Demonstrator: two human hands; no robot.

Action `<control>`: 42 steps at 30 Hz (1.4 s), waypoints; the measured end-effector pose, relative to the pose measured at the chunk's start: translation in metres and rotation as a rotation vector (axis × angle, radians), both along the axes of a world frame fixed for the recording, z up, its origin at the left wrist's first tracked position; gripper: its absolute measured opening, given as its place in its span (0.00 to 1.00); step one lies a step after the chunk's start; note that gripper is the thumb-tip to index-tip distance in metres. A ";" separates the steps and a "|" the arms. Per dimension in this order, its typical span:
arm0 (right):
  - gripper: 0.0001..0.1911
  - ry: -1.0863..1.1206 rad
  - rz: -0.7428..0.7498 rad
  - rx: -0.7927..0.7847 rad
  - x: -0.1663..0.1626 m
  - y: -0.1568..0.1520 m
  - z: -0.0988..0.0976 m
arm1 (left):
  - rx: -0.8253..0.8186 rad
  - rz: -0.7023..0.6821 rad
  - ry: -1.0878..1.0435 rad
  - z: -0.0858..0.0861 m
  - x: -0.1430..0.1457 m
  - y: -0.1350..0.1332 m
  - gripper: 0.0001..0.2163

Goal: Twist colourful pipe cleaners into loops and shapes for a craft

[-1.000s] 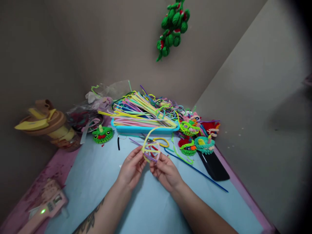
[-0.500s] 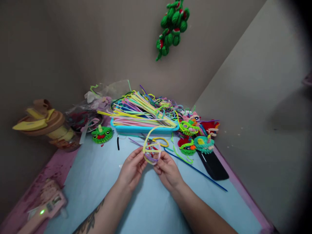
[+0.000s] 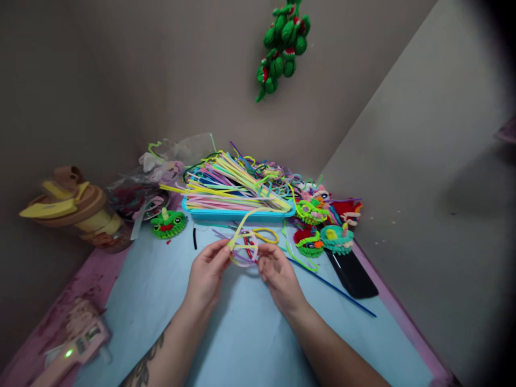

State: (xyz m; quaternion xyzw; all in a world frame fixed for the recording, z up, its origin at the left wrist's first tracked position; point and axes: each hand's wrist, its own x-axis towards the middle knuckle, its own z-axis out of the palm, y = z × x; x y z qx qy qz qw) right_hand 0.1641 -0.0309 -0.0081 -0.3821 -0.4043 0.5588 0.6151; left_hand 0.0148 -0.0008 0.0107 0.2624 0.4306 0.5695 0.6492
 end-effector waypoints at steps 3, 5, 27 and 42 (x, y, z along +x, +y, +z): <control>0.10 -0.283 -0.193 0.134 0.005 -0.002 0.003 | 0.162 -0.013 0.365 0.005 -0.001 -0.004 0.08; 0.07 -0.390 -0.216 0.171 0.004 -0.005 0.006 | 0.293 -0.076 0.557 0.006 0.001 -0.010 0.06; 0.10 -0.254 -0.186 0.049 0.000 -0.001 0.005 | 0.393 -0.245 0.687 0.002 0.015 -0.020 0.07; 0.10 -0.408 -0.172 0.134 0.002 -0.004 0.011 | 0.091 -0.293 0.299 -0.001 0.014 -0.013 0.10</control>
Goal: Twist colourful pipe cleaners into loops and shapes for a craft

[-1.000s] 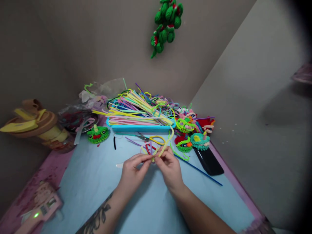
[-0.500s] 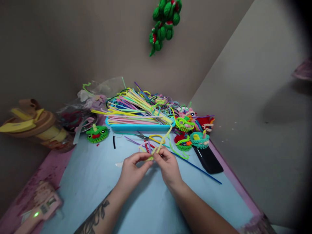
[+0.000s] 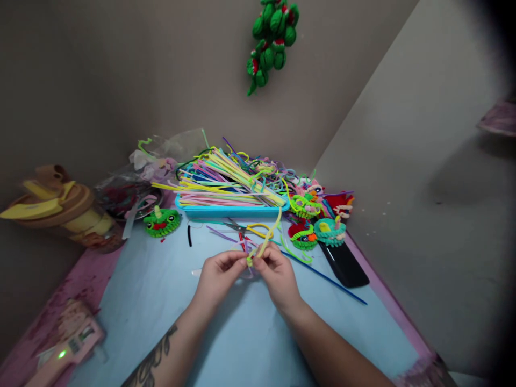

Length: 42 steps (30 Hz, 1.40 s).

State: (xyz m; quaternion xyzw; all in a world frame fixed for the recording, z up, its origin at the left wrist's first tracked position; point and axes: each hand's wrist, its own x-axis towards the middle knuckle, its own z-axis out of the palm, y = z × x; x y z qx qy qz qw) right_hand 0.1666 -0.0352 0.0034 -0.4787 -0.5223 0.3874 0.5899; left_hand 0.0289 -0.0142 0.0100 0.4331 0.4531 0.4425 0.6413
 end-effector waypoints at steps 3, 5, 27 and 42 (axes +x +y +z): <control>0.07 -0.069 0.010 0.038 0.002 -0.002 0.000 | -0.056 0.001 -0.037 -0.002 0.000 0.000 0.11; 0.04 -0.110 0.016 0.067 0.003 -0.002 0.000 | -0.073 0.015 -0.057 -0.002 0.000 0.000 0.12; 0.02 -0.234 0.018 0.174 0.006 -0.001 -0.003 | -0.081 -0.115 -0.115 0.002 -0.006 0.002 0.14; 0.06 -0.547 0.050 0.314 0.005 -0.003 -0.001 | -0.021 0.016 -0.013 0.000 0.000 0.000 0.09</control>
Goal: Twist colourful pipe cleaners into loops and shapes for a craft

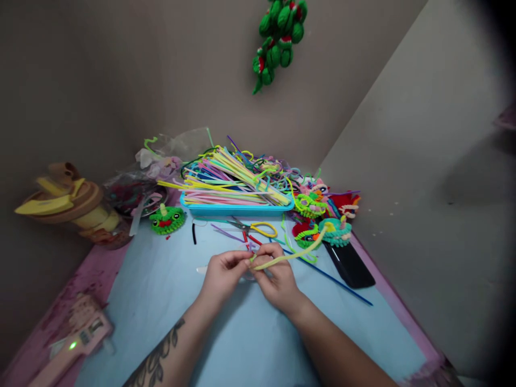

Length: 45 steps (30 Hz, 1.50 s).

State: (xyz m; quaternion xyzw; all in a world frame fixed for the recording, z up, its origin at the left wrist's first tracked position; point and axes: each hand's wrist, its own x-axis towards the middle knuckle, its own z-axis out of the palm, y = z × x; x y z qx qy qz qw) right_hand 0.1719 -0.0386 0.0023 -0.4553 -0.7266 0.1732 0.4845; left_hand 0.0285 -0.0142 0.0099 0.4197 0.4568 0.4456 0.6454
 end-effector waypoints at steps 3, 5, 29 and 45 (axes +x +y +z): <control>0.05 0.057 -0.056 -0.012 -0.003 0.000 -0.001 | 0.071 0.005 0.104 0.002 0.001 -0.003 0.07; 0.05 0.132 -0.104 -0.030 -0.005 0.000 0.000 | 0.091 0.006 0.130 0.002 0.002 -0.004 0.06; 0.05 0.391 -0.144 -0.295 -0.007 0.007 -0.002 | -0.003 0.103 0.027 0.005 -0.006 0.007 0.12; 0.09 -0.106 -0.553 -0.022 0.059 0.024 0.003 | -0.126 0.210 -0.344 0.014 -0.026 0.019 0.12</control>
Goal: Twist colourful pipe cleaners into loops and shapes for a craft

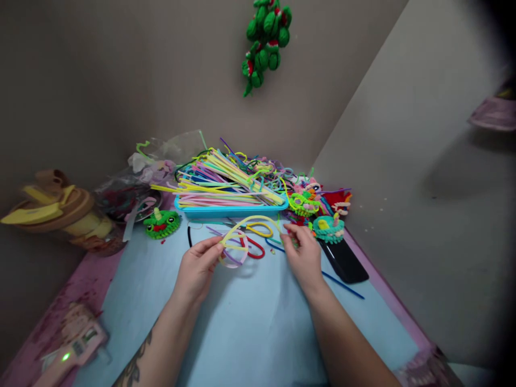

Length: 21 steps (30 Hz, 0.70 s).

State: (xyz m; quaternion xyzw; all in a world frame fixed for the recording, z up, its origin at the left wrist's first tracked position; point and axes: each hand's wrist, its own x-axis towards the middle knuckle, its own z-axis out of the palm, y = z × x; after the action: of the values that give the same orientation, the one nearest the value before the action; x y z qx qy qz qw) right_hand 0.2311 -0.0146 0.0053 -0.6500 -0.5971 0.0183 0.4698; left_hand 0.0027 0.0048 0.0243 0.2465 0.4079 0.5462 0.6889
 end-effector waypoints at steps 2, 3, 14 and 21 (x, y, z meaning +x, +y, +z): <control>0.12 0.012 -0.006 -0.018 -0.002 -0.001 -0.001 | -0.004 -0.011 -0.006 -0.001 0.000 0.001 0.12; 0.12 0.013 0.002 -0.031 -0.003 -0.001 -0.001 | -0.008 -0.016 -0.013 -0.001 0.000 0.001 0.12; 0.06 0.241 0.108 -0.141 -0.011 -0.003 0.004 | 0.080 -0.082 0.189 -0.005 -0.002 -0.001 0.11; 0.07 0.762 0.289 -0.197 -0.026 -0.014 0.008 | 0.399 -0.186 0.693 -0.008 0.007 -0.008 0.05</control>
State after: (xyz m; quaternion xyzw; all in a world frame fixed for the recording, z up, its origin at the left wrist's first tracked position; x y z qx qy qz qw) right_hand 0.2046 -0.0288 0.0138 -0.5482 -0.4608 0.3804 0.5852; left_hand 0.0099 -0.0032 0.0160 0.5804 0.4778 0.4345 0.4960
